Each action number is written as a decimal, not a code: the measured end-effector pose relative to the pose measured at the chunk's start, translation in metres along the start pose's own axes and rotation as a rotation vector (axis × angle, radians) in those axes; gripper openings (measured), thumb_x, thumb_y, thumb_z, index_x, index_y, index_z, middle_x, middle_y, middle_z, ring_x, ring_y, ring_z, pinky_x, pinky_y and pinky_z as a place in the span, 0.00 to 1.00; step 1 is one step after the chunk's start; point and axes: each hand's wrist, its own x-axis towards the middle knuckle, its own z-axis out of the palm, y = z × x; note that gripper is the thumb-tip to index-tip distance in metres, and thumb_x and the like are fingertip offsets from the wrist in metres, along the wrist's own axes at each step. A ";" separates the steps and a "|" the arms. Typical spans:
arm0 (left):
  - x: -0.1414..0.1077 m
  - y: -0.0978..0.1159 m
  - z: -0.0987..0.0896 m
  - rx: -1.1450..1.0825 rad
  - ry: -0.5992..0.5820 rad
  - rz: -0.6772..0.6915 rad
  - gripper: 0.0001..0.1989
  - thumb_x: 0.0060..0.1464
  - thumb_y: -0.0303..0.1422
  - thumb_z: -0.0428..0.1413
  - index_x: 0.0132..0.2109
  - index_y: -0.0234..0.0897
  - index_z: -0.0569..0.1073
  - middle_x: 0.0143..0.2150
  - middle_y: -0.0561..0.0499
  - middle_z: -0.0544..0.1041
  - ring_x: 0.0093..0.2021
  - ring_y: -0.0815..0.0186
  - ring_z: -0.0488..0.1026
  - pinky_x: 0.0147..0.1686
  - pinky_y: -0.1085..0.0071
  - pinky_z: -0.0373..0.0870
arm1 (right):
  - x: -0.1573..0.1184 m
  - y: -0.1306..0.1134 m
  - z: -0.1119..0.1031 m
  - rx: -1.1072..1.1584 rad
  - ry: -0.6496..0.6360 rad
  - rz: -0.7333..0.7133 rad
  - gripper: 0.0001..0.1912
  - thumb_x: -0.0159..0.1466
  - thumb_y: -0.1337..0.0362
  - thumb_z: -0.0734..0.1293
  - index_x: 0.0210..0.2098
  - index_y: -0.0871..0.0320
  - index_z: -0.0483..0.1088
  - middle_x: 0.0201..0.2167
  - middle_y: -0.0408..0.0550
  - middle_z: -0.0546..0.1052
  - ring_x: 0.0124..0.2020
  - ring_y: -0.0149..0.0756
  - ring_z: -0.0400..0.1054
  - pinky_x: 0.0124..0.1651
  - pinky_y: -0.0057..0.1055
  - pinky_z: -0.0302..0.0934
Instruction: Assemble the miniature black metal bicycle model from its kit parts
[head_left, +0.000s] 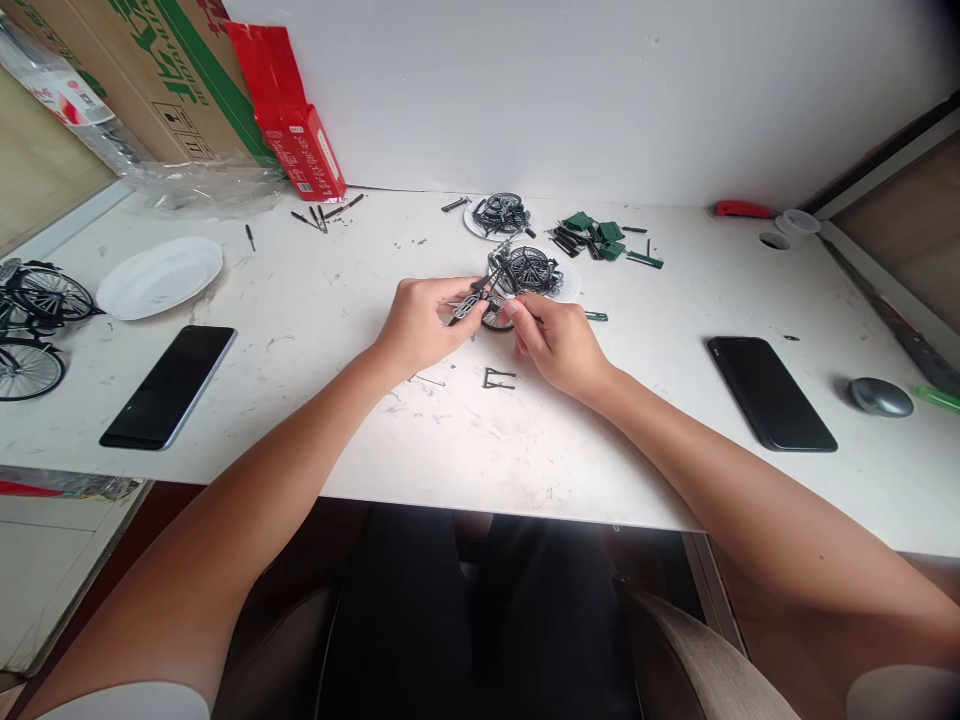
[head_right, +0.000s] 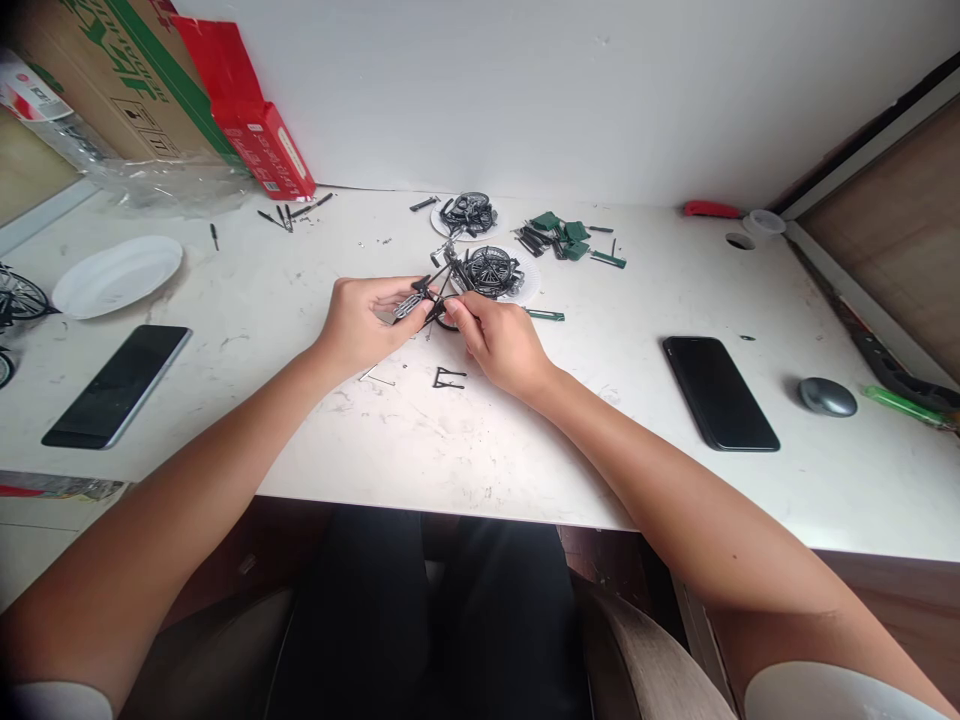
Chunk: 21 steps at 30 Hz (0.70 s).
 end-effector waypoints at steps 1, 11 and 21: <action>0.000 0.000 0.000 0.000 0.000 0.000 0.14 0.63 0.37 0.63 0.52 0.37 0.87 0.49 0.45 0.89 0.49 0.56 0.87 0.51 0.65 0.85 | 0.000 0.000 0.000 0.002 0.000 -0.001 0.32 0.79 0.37 0.53 0.38 0.53 0.72 0.21 0.44 0.76 0.25 0.40 0.71 0.38 0.38 0.62; 0.000 0.000 -0.001 -0.005 -0.012 -0.016 0.15 0.63 0.39 0.64 0.52 0.38 0.87 0.49 0.45 0.89 0.50 0.55 0.87 0.52 0.64 0.85 | 0.000 0.000 0.001 0.020 -0.002 0.008 0.32 0.79 0.36 0.54 0.38 0.54 0.73 0.21 0.44 0.76 0.26 0.40 0.72 0.38 0.38 0.62; 0.000 0.001 -0.001 0.002 -0.012 -0.015 0.14 0.63 0.39 0.64 0.52 0.38 0.87 0.49 0.45 0.89 0.50 0.55 0.87 0.51 0.64 0.85 | 0.001 0.002 0.002 0.038 -0.006 0.004 0.31 0.79 0.37 0.54 0.39 0.54 0.73 0.22 0.43 0.76 0.25 0.39 0.72 0.36 0.38 0.62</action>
